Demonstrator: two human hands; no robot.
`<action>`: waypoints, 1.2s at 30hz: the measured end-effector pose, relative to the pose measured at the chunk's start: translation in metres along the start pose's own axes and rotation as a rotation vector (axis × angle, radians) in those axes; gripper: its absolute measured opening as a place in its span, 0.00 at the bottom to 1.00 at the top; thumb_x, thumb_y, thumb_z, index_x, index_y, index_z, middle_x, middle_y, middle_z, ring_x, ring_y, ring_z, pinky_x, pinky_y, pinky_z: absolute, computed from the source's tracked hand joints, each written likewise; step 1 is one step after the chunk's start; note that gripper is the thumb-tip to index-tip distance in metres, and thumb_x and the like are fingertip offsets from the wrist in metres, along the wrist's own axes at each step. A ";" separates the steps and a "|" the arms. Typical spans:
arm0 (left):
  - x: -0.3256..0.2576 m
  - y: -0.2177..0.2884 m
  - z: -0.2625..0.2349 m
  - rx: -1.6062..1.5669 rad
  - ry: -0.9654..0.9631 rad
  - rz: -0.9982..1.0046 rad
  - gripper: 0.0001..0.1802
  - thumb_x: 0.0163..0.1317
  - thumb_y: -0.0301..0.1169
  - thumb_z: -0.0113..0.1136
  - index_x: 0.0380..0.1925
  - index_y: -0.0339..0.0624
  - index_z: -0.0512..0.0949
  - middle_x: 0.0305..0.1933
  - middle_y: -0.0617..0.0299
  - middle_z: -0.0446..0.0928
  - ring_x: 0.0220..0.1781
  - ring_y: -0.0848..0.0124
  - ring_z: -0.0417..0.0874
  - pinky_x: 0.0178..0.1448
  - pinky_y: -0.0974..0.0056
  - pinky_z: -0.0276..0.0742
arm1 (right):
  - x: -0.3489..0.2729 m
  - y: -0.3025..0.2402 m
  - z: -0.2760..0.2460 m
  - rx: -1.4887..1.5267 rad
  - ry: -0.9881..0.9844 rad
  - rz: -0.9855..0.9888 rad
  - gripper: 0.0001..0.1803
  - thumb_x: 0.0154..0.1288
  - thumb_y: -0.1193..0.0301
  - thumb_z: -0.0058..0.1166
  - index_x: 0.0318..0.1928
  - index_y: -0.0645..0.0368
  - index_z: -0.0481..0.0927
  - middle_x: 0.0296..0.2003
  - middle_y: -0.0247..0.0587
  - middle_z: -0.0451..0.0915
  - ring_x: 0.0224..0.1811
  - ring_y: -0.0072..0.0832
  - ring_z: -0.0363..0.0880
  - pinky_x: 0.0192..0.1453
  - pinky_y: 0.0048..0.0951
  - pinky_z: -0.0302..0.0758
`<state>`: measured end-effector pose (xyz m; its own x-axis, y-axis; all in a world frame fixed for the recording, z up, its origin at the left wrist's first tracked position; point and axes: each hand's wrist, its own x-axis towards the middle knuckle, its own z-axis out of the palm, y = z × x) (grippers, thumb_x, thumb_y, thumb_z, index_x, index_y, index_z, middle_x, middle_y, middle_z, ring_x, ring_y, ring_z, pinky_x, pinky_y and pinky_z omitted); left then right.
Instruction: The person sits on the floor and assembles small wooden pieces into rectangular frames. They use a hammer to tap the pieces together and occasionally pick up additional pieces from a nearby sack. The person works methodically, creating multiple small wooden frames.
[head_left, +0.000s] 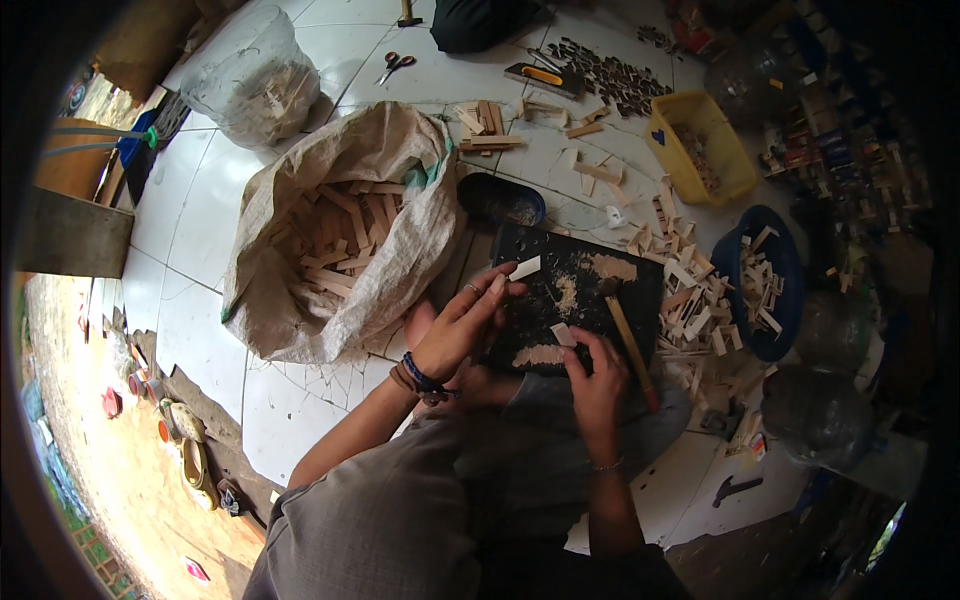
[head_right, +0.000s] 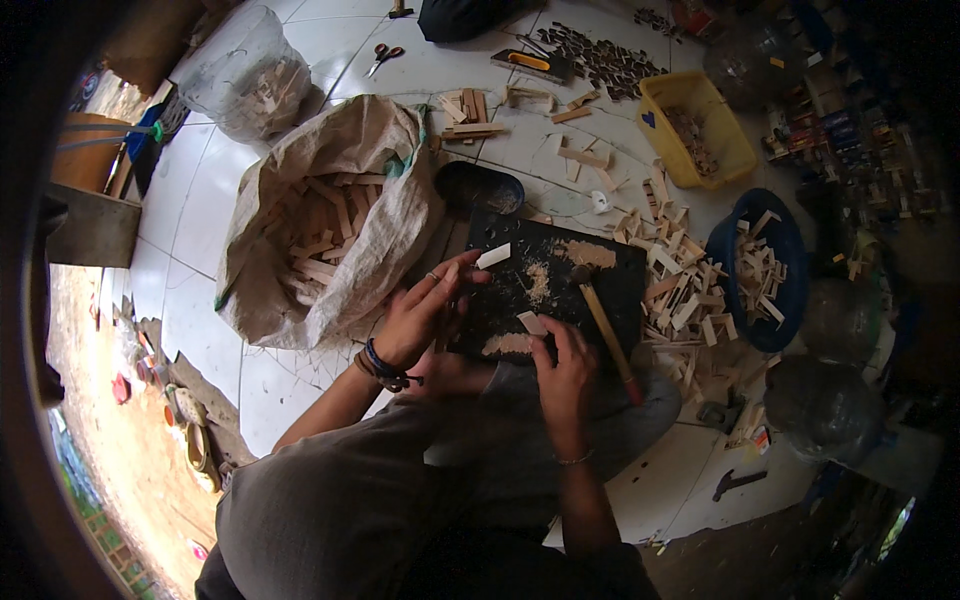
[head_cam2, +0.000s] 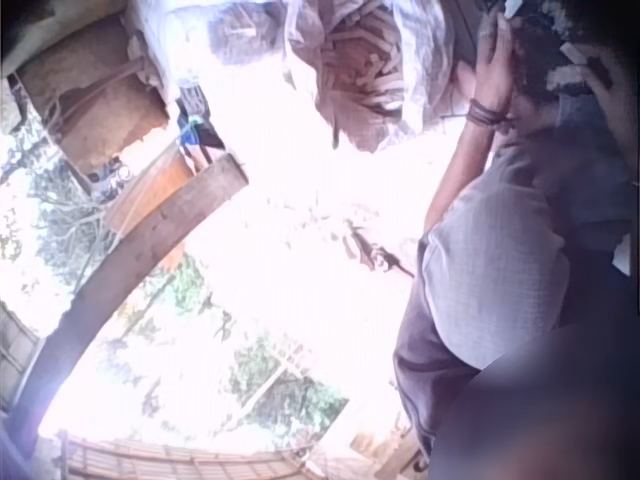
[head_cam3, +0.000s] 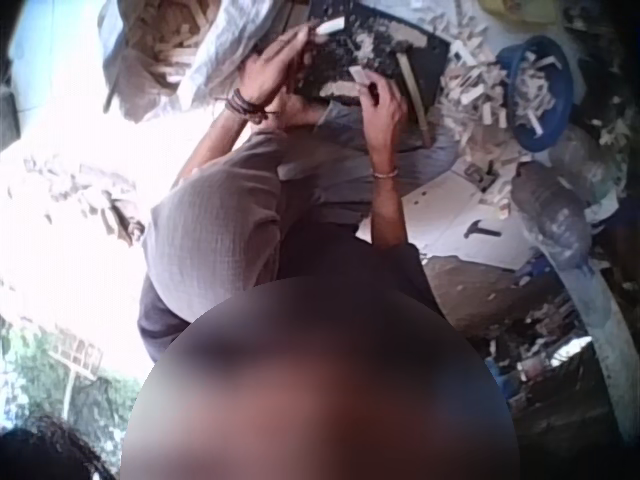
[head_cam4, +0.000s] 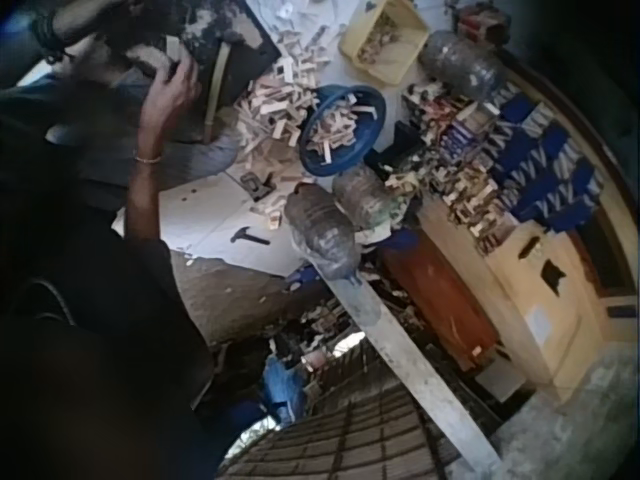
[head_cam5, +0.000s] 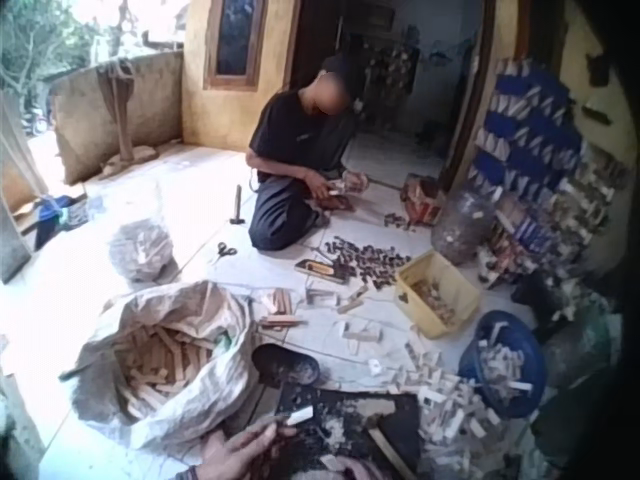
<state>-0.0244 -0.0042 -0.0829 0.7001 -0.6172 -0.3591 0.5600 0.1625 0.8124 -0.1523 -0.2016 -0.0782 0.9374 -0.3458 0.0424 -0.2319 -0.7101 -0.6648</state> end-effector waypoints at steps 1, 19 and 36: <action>0.003 0.004 -0.003 -0.195 -0.072 -0.077 0.32 0.81 0.44 0.50 0.77 0.42 0.62 0.63 0.64 0.78 0.51 0.80 0.77 0.55 0.72 0.76 | 0.001 0.004 -0.003 0.000 -0.028 0.026 0.20 0.66 0.77 0.64 0.59 0.58 0.80 0.50 0.41 0.85 0.51 0.38 0.84 0.55 0.38 0.77; 0.016 -0.003 0.007 -0.748 0.022 -0.178 0.27 0.79 0.27 0.50 0.75 0.42 0.61 0.72 0.52 0.70 0.70 0.60 0.77 0.74 0.54 0.77 | -0.007 -0.019 -0.001 0.896 -0.186 0.420 0.17 0.76 0.70 0.60 0.60 0.60 0.77 0.44 0.33 0.83 0.45 0.15 0.78 0.45 0.19 0.72; 0.005 -0.024 0.028 0.228 -0.110 0.459 0.20 0.67 0.25 0.69 0.58 0.36 0.80 0.59 0.58 0.83 0.60 0.70 0.83 0.66 0.64 0.78 | -0.005 -0.027 -0.019 1.081 -0.046 0.451 0.19 0.77 0.74 0.56 0.65 0.57 0.75 0.53 0.31 0.80 0.50 0.15 0.76 0.49 0.22 0.73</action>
<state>-0.0467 -0.0330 -0.0915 0.7934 -0.6007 0.0978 0.0874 0.2715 0.9585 -0.1556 -0.1927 -0.0466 0.8403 -0.3949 -0.3714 -0.2250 0.3692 -0.9017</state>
